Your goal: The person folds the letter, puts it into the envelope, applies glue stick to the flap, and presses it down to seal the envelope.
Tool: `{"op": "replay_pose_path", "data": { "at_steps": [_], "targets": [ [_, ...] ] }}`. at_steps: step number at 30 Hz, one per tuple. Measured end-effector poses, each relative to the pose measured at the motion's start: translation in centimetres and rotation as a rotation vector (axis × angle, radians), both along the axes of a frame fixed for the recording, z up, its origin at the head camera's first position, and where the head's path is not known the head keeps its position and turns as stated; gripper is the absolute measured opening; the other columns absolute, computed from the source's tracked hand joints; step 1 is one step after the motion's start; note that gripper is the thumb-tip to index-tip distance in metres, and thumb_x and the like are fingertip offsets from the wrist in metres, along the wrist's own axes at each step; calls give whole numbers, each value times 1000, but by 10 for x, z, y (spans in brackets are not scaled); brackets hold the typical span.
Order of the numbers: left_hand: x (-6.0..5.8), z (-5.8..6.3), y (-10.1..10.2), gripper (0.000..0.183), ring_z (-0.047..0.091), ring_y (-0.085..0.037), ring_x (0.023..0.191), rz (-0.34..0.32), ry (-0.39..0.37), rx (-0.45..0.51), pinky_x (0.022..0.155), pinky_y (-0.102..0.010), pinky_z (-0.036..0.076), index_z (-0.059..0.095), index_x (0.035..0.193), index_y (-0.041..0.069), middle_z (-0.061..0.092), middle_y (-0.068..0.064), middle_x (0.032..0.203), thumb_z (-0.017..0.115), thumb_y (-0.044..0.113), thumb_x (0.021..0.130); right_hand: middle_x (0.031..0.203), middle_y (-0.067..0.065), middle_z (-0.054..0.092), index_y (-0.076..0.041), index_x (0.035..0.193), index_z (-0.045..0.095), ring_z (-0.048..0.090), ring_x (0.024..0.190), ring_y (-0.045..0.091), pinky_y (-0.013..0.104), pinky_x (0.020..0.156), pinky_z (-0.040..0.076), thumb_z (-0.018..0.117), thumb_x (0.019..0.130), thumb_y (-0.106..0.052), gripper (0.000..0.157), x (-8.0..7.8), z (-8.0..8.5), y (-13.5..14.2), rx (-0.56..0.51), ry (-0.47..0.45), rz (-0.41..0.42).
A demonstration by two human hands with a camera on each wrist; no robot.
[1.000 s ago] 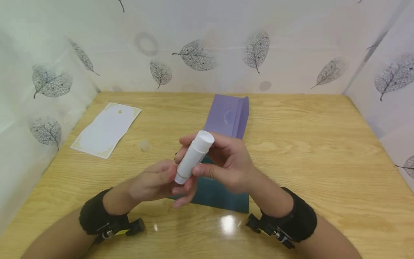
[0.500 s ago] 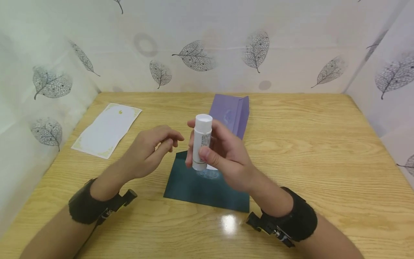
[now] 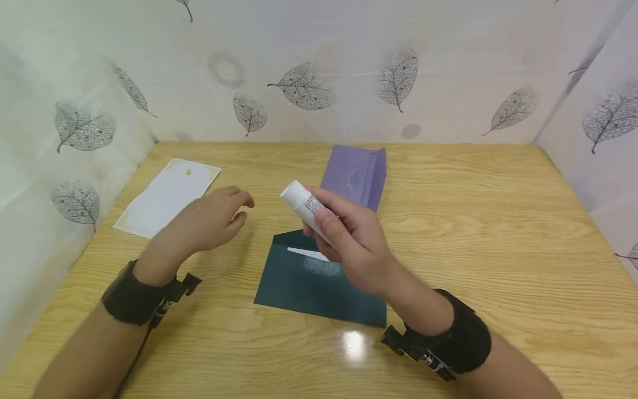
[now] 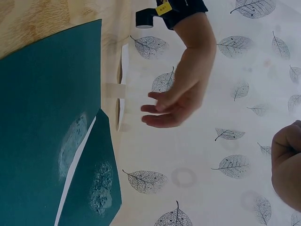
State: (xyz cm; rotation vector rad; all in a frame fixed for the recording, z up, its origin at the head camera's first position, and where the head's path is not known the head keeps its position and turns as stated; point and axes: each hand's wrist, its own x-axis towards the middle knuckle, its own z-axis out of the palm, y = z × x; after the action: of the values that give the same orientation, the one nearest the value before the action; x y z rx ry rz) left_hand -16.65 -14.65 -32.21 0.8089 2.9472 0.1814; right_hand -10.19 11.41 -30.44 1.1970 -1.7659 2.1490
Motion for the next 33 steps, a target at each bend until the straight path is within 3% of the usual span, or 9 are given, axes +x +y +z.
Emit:
{"op": "replay_pose_path", "data": {
  "at_steps": [6, 11, 16, 19, 22, 25, 27, 33],
  "targets": [
    [-6, -9, -9, 40, 51, -31, 99, 92, -173, -178, 69, -39, 47, 51, 123, 7, 47, -16, 121, 55, 7, 84, 79, 10, 51, 2, 121, 52, 37, 48, 13, 26, 35, 27, 33, 96, -2, 31, 0, 0, 1, 12, -6, -49],
    [-14, -17, -16, 40, 50, -33, 100, 130, -181, -203, 73, -41, 48, 49, 124, 3, 46, -21, 121, 52, 3, 84, 78, 11, 51, 2, 121, 52, 36, 47, 13, 26, 34, 27, 33, 96, -1, 32, 0, 0, 1, 14, -11, -57],
    [-20, -25, -23, 28, 50, -28, 89, 123, -169, -196, 73, -41, 46, 52, 110, -3, 52, -22, 109, 40, 1, 86, 77, 12, 50, 1, 121, 53, 37, 47, 13, 25, 34, 27, 33, 95, -1, 32, 0, -1, 1, 12, -18, -53],
    [-22, -28, -23, 19, 50, -25, 80, 112, -162, -187, 67, -39, 45, 54, 97, 0, 55, -17, 95, 41, 1, 84, 77, 11, 51, 1, 121, 53, 37, 47, 13, 25, 34, 27, 33, 95, -1, 33, 0, -1, 1, 4, -19, -53],
    [-21, -26, -19, 16, 51, -24, 76, 90, -149, -159, 64, -37, 44, 55, 97, 2, 56, -14, 90, 44, 3, 86, 77, 10, 52, 1, 121, 53, 37, 48, 13, 25, 35, 27, 34, 95, -1, 33, -1, -1, 2, -7, -22, -55],
    [-17, -20, -13, 20, 52, -24, 81, 42, -115, -79, 68, -37, 45, 54, 107, 1, 56, -14, 95, 44, 10, 91, 77, 10, 52, 0, 120, 54, 37, 48, 13, 25, 34, 26, 35, 95, -2, 32, -1, -1, 2, -11, -25, -55],
    [-14, -15, -8, 23, 53, -23, 83, -9, -53, 17, 72, -36, 47, 52, 111, 1, 57, -13, 99, 45, 17, 95, 77, 10, 53, 1, 120, 54, 37, 48, 12, 25, 34, 26, 36, 95, -2, 31, -1, -2, 2, -12, -23, -56],
    [2, 4, 10, 24, 53, -8, 72, -208, 96, 556, 65, -29, 48, 56, 105, 8, 59, 3, 85, 50, 29, 95, 76, 11, 53, 3, 119, 54, 35, 47, 12, 24, 35, 25, 38, 94, -1, 30, -1, -2, 2, -7, -35, -54]
  ]
}}
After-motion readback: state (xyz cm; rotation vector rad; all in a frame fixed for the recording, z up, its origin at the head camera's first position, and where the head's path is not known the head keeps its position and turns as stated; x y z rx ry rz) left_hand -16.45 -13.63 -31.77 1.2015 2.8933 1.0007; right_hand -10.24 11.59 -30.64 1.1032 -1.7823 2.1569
